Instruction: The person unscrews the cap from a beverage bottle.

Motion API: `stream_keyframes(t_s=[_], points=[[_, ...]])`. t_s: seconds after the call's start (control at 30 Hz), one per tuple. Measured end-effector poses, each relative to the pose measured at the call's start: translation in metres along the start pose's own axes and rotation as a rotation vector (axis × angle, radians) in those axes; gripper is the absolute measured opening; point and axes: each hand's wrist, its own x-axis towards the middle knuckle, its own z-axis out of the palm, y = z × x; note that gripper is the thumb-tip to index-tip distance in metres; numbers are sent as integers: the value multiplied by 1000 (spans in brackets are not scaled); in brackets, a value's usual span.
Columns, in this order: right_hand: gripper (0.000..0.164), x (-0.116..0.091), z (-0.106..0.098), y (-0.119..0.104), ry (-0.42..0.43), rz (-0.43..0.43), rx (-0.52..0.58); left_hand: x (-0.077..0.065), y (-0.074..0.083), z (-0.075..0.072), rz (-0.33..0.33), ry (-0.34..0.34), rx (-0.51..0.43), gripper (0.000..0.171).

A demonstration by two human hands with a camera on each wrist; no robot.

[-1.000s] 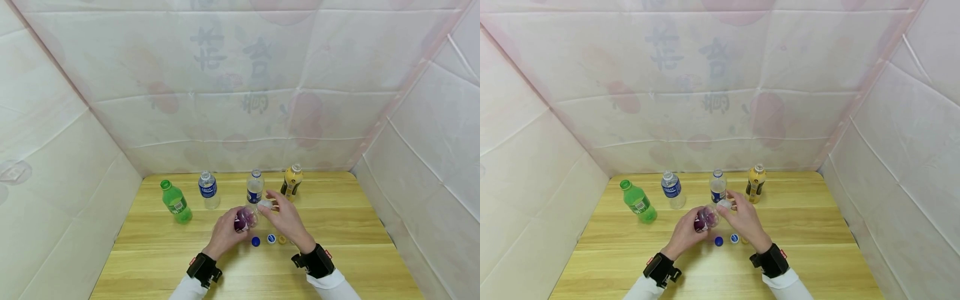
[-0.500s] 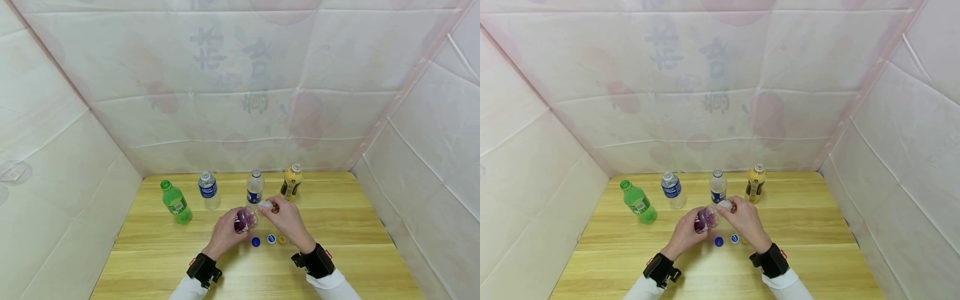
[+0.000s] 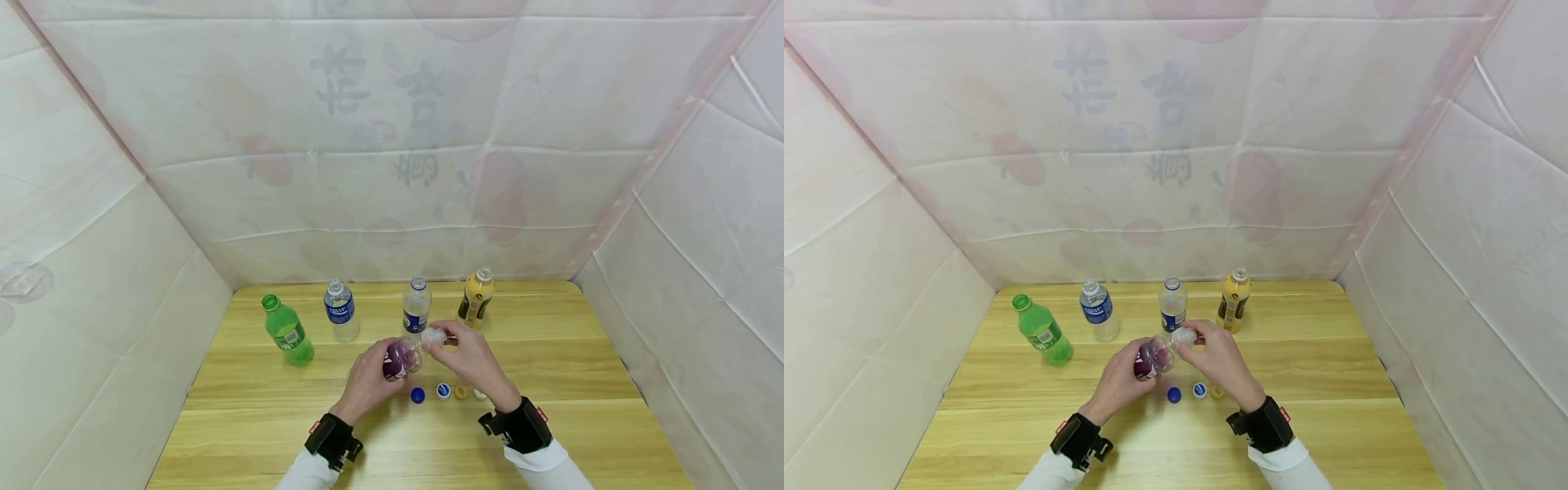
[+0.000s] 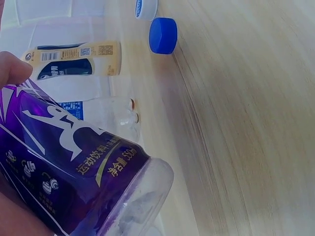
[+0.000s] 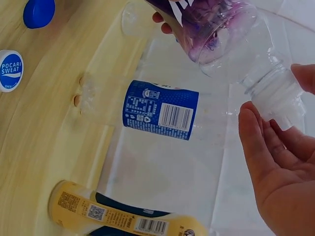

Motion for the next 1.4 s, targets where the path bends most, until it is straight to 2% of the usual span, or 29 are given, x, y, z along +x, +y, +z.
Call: stream_keyframes(t_s=[0.2, 0.73, 0.93, 1.13, 1.27, 1.4], points=[[40, 0, -2, -1, -31, -57, 38, 0, 1, 0, -6, -12, -5, 75], [47, 0, -3, 0, -99, -46, 69, 0, 0, 0, -10, -19, -15, 73], [55, 2, 0, 0, -37, 31, 14, 0, 0, -1, -16, -23, -21, 73], [43, 3, 2, -3, 52, 78, -99, 0, 1, -2, -17, -26, -27, 74], [39, 3, 2, -3, 59, 77, -128, 0, 1, -2, -12, -25, -23, 74], [41, 3, 0, -3, 32, 88, -96, 0, 1, -1, -12, -21, -16, 74]])
